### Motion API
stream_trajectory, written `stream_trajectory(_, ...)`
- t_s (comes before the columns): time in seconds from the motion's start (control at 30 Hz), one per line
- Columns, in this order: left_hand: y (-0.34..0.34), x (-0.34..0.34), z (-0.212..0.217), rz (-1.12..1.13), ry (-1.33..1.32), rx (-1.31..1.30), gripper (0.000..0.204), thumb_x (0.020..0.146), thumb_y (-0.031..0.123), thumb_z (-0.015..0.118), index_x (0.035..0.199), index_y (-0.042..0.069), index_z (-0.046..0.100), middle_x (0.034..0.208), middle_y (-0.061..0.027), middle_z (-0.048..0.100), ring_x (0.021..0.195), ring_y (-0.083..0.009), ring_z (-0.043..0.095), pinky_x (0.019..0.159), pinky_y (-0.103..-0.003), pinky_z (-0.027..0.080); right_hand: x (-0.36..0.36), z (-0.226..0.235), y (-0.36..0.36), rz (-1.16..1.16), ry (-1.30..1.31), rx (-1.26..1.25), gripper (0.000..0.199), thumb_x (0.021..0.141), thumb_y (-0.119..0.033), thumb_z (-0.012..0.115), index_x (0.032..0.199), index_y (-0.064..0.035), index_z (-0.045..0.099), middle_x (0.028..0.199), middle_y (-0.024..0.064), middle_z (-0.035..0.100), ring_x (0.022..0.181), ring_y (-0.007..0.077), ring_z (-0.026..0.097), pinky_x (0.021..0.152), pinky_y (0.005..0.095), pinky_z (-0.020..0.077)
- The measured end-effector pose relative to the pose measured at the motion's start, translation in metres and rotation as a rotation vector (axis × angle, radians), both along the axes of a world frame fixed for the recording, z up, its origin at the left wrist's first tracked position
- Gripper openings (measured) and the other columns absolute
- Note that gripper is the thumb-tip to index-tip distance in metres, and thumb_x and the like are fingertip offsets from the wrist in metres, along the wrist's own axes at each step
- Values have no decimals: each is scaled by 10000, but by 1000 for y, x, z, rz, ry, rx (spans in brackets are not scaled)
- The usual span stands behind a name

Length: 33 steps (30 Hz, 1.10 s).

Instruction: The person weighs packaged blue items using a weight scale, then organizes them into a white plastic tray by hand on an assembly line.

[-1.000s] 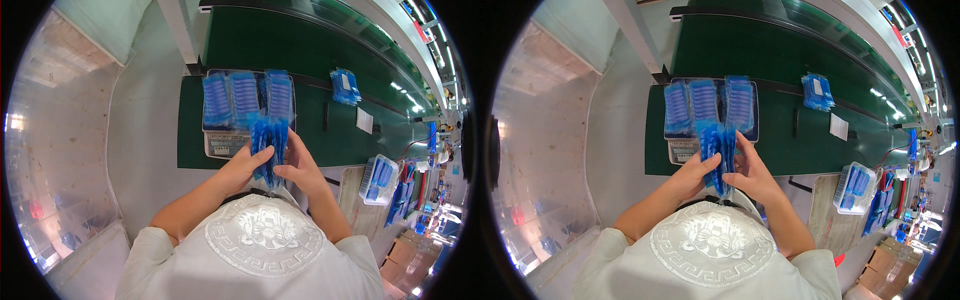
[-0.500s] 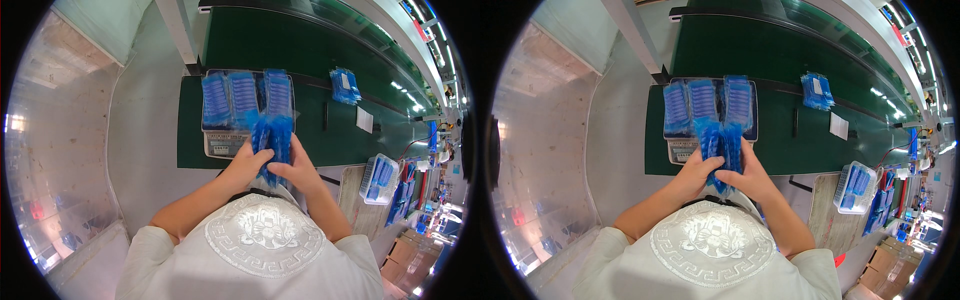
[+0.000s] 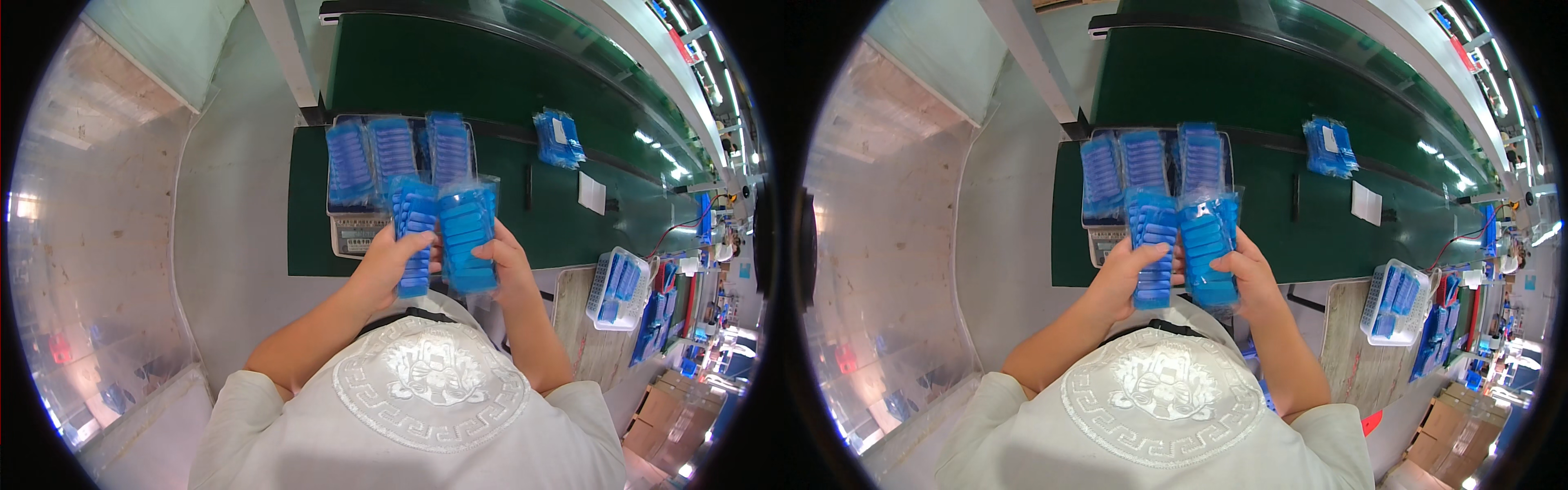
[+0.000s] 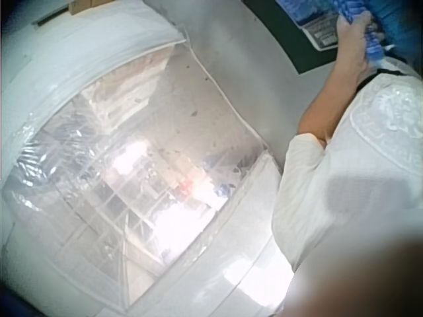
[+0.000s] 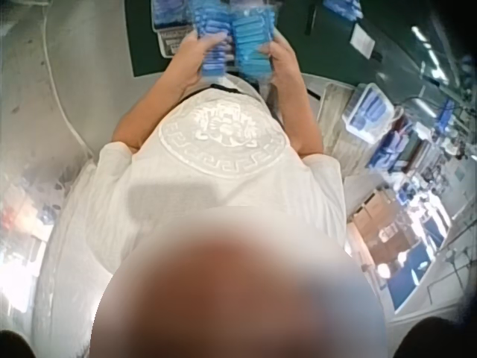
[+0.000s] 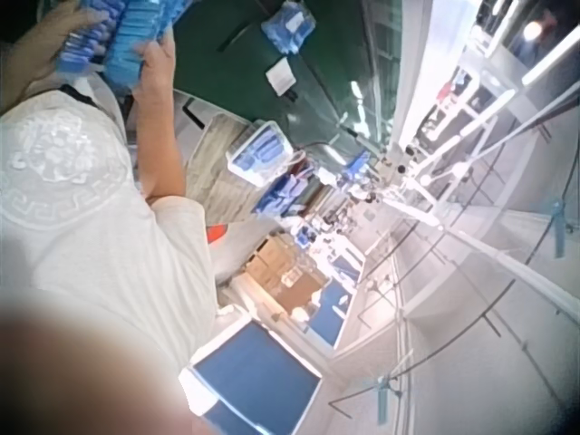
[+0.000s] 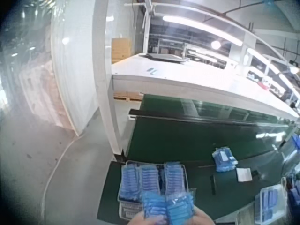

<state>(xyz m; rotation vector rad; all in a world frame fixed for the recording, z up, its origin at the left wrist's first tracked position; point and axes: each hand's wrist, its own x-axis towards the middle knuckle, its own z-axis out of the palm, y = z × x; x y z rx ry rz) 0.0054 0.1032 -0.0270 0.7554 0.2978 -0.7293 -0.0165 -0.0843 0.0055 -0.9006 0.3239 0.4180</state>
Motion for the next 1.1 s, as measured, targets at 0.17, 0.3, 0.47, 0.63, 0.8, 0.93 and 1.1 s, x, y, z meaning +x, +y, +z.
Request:
stream_trajectory(0.17, 0, -3, -8, -102, -87, 264, 249, 904, 140, 591, 1119, 25, 540, 1023, -113, 624, 906, -198, 635, 771, -358, 563, 0, -4, 11, 58, -65, -320, 578, 720, 71, 493, 1291, 8, 426, 1121, 192, 605, 1010, 290, 628, 855, 402, 540)
stream_trajectory(0.3, 11, -4, -4, -1, -122, 213, 295, 909, 130, 568, 1170, 1, 523, 1105, -137, 620, 924, -236, 646, 754, -374, 575, 4, -4, 2, 85, -47, -205, 573, 722, 63, 506, 1285, 9, 418, 1122, 197, 607, 995, 309, 638, 794, 432, 565)
stream_trajectory(0.47, 40, -2, 3, 92, -112, 271, 317, 907, 131, 556, 1181, -23, 514, 1143, -159, 610, 930, -257, 648, 749, -380, 577, 24, 21, -17, 26, 21, -306, 551, 745, 13, 459, 1294, 7, 412, 1119, 196, 610, 987, 304, 640, 789, 409, 558)
stream_trajectory(0.63, 46, -5, 1, 107, -117, 309, 329, 906, 134, 560, 1189, -26, 507, 1156, -167, 602, 944, -265, 642, 755, -386, 573, 78, -7, -12, -108, -259, -820, 630, 761, -44, 466, 1380, -23, 351, 1184, 200, 551, 1057, 318, 577, 907, 333, 465)
stream_trajectory(0.8, 43, -15, 2, 107, -113, 273, 330, 904, 132, 563, 1187, -28, 508, 1161, -167, 602, 948, -265, 639, 764, -390, 569, 114, -38, 14, -53, -302, -1634, 706, 776, -155, 525, 1426, -37, 275, 1325, 243, 403, 1141, 397, 492, 939, 459, 426)
stream_trajectory(0.93, 51, -17, 0, 139, -106, 293, 329, 901, 118, 561, 1189, -30, 504, 1146, -170, 612, 940, -258, 643, 756, -381, 570, 120, -41, 33, 12, -247, -1848, 751, 795, -211, 559, 1439, -25, 222, 1394, 265, 317, 1191, 432, 433, 916, 569, 401)
stream_trajectory(1.1, 61, -20, -4, 207, -79, 311, 314, 901, 111, 556, 1177, -33, 510, 1133, -167, 619, 926, -248, 651, 741, -366, 574, 122, -34, 43, 60, -226, -2056, 760, 817, -250, 587, 1438, -9, 222, 1422, 264, 292, 1184, 428, 437, 893, 581, 404)
